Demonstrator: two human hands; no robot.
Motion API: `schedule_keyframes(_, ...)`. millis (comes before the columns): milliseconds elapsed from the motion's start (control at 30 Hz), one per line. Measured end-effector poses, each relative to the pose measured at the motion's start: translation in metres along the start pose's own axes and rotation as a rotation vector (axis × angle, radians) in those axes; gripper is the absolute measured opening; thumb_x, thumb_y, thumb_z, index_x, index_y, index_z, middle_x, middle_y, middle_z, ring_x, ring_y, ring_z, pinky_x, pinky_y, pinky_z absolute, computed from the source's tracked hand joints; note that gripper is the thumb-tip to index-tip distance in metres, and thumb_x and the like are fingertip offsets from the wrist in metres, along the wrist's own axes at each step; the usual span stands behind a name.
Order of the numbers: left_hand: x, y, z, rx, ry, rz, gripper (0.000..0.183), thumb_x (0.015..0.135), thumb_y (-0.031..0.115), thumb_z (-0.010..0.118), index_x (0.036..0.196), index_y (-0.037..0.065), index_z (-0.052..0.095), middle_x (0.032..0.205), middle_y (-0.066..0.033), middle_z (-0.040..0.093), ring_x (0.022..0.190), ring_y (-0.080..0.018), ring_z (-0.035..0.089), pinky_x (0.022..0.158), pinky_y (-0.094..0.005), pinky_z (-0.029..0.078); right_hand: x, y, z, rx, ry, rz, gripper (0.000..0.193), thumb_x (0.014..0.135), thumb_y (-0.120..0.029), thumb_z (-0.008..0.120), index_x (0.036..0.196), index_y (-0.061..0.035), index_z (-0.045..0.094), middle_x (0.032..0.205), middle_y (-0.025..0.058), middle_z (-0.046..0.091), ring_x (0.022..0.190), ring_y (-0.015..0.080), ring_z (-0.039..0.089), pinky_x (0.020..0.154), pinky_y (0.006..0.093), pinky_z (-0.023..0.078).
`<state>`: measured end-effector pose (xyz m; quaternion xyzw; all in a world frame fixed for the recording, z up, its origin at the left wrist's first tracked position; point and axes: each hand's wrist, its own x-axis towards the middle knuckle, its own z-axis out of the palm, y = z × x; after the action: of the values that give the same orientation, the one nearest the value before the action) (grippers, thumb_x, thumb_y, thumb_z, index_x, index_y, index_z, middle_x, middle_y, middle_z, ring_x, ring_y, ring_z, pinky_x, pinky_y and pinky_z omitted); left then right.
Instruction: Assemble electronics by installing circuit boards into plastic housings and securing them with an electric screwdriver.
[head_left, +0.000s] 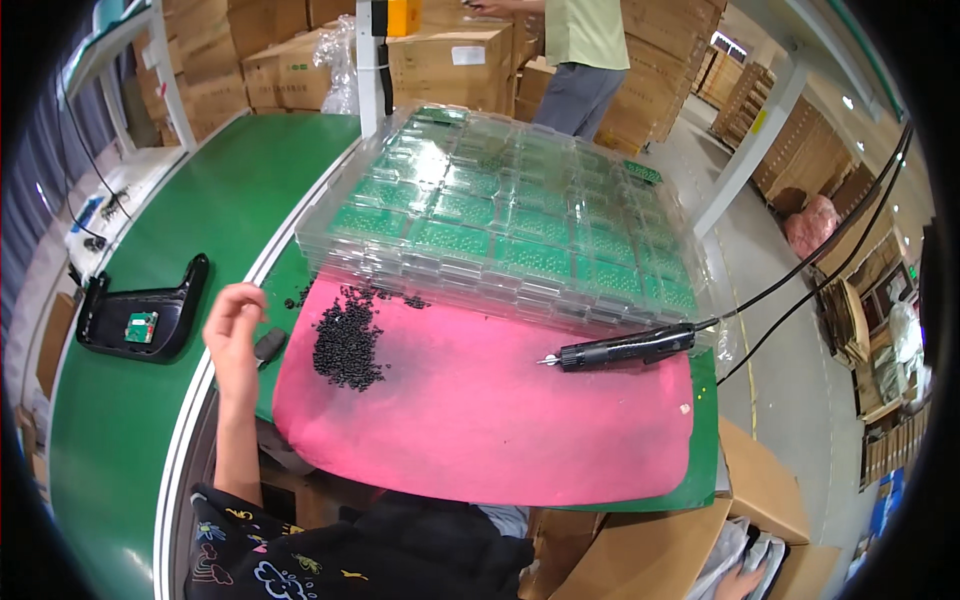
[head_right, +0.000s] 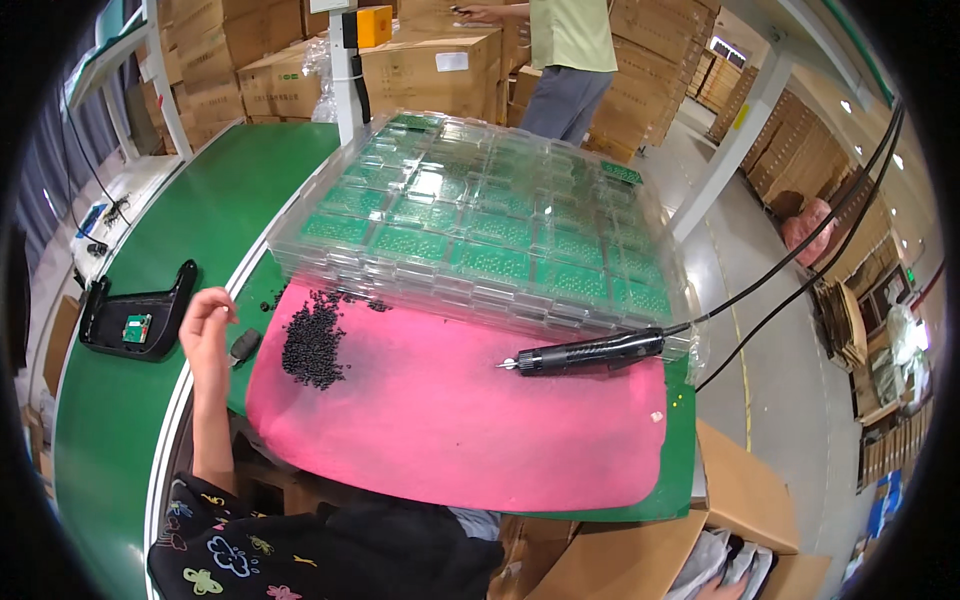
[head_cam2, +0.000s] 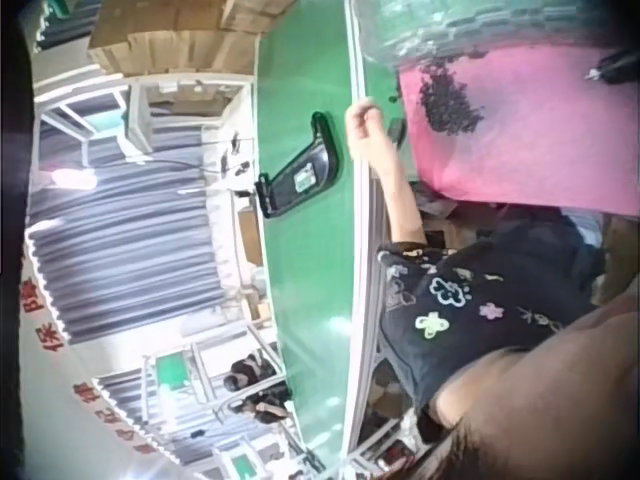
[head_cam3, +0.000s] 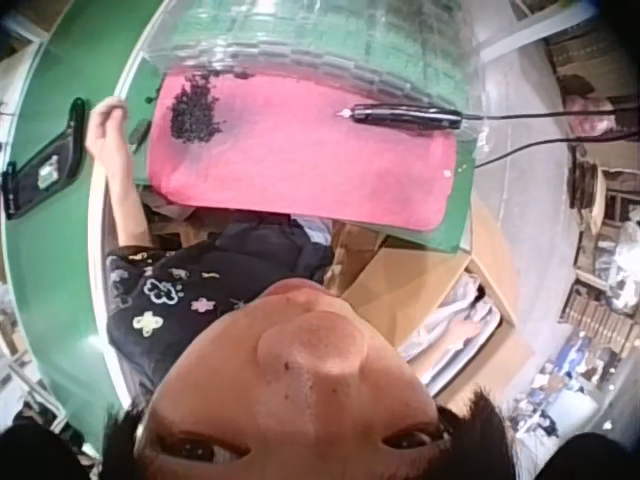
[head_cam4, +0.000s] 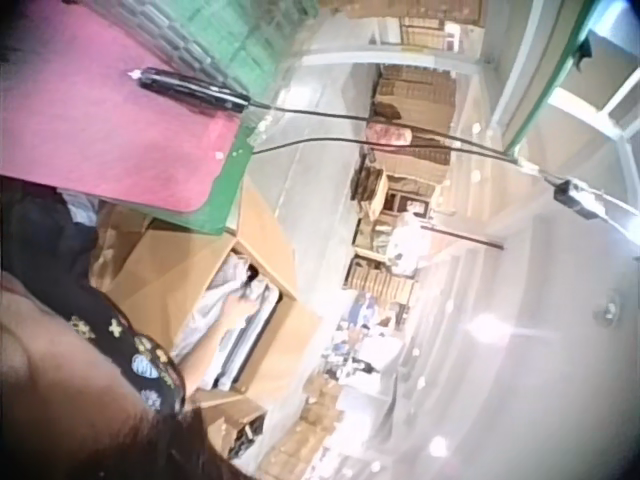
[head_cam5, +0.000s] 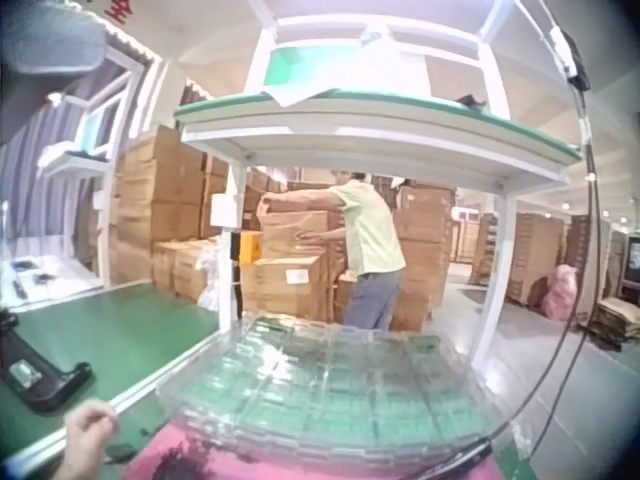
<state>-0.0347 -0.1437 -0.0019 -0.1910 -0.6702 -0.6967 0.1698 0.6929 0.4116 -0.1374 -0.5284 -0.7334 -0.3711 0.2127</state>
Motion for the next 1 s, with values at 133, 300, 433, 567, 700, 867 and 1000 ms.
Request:
schedule_keyframes(133,-0.029,0.033,0.065,-0.021,-0.396,-0.001,0.013,0.088,-0.007,0.053,0.089,0.000,0.065,0.091,-0.0072,0.063,0.085,-0.0141,0.059,0.077,-0.0276,0.047,-0.070,0.053,-0.006,-0.175,-0.163,0.162,0.050,0.098,-0.047,0.053,0.089,0.0017,0.063,0.084,0.0225,0.065,0.073,0.0394,0.065,0.068,0.0521,0.052)
schedule_keyframes(300,-0.078,0.046,0.120,-0.053,-1.008,0.193,0.015,0.084,-0.003,0.060,0.096,0.002,0.068,0.095,-0.0117,0.068,0.089,-0.0277,0.066,0.080,-0.0367,0.053,-0.054,0.025,-0.037,-0.053,-0.205,0.260,0.061,0.096,-0.055,0.053,0.094,0.0051,0.065,0.080,0.0220,0.063,0.071,0.0429,0.063,0.060,0.0502,0.053)
schedule_keyframes(433,-0.114,0.044,0.144,-0.289,-1.258,0.279,0.015,0.087,-0.003,0.060,0.101,0.001,0.066,0.095,-0.0112,0.067,0.089,-0.0292,0.065,0.079,-0.0391,0.052,-0.049,0.020,-0.048,-0.175,-0.149,0.223,0.064,0.097,-0.054,0.050,0.099,0.0078,0.067,0.080,0.0249,0.065,0.070,0.0423,0.065,0.060,0.0499,0.054)
schedule_keyframes(567,-0.144,0.036,0.146,-0.340,-1.267,0.117,0.014,0.088,0.001,0.061,0.100,0.002,0.066,0.093,-0.0090,0.066,0.089,-0.0275,0.065,0.079,-0.0382,0.052,-0.029,-0.011,-0.075,0.145,-0.485,0.604,0.069,0.098,-0.055,0.046,0.096,0.0110,0.068,0.086,0.0312,0.068,0.076,0.0440,0.068,0.064,0.0510,0.056)
schedule_keyframes(700,-0.147,0.029,0.147,-0.207,-1.260,0.328,0.015,0.089,0.006,0.060,0.103,0.003,0.065,0.089,-0.0078,0.063,0.086,-0.0263,0.063,0.079,-0.0366,0.050,-0.039,0.004,-0.080,0.133,-0.565,0.768,0.075,0.096,-0.059,0.046,0.097,0.0127,0.068,0.090,0.0323,0.069,0.077,0.0457,0.068,0.065,0.0514,0.055)
schedule_keyframes(867,-0.146,0.026,0.141,-0.185,-1.149,0.375,0.016,0.088,0.007,0.065,0.103,0.005,0.066,0.091,-0.0056,0.065,0.085,-0.0234,0.063,0.076,-0.0347,0.050,-0.007,-0.037,-0.106,0.250,-0.607,0.637,0.075,0.095,-0.060,0.050,0.097,0.0127,0.068,0.096,0.0300,0.070,0.087,0.0423,0.068,0.077,0.0485,0.055)
schedule_keyframes(1000,-0.149,0.020,0.137,-0.215,-1.209,0.462,0.016,0.089,0.013,0.066,0.102,0.005,0.066,0.092,-0.0047,0.063,0.088,-0.0213,0.062,0.079,-0.0337,0.049,-0.007,0.054,-0.087,0.127,-0.959,0.559,0.065,0.096,-0.054,0.052,0.103,0.0085,0.068,0.097,0.0217,0.069,0.095,0.0327,0.067,0.094,0.0472,0.052)
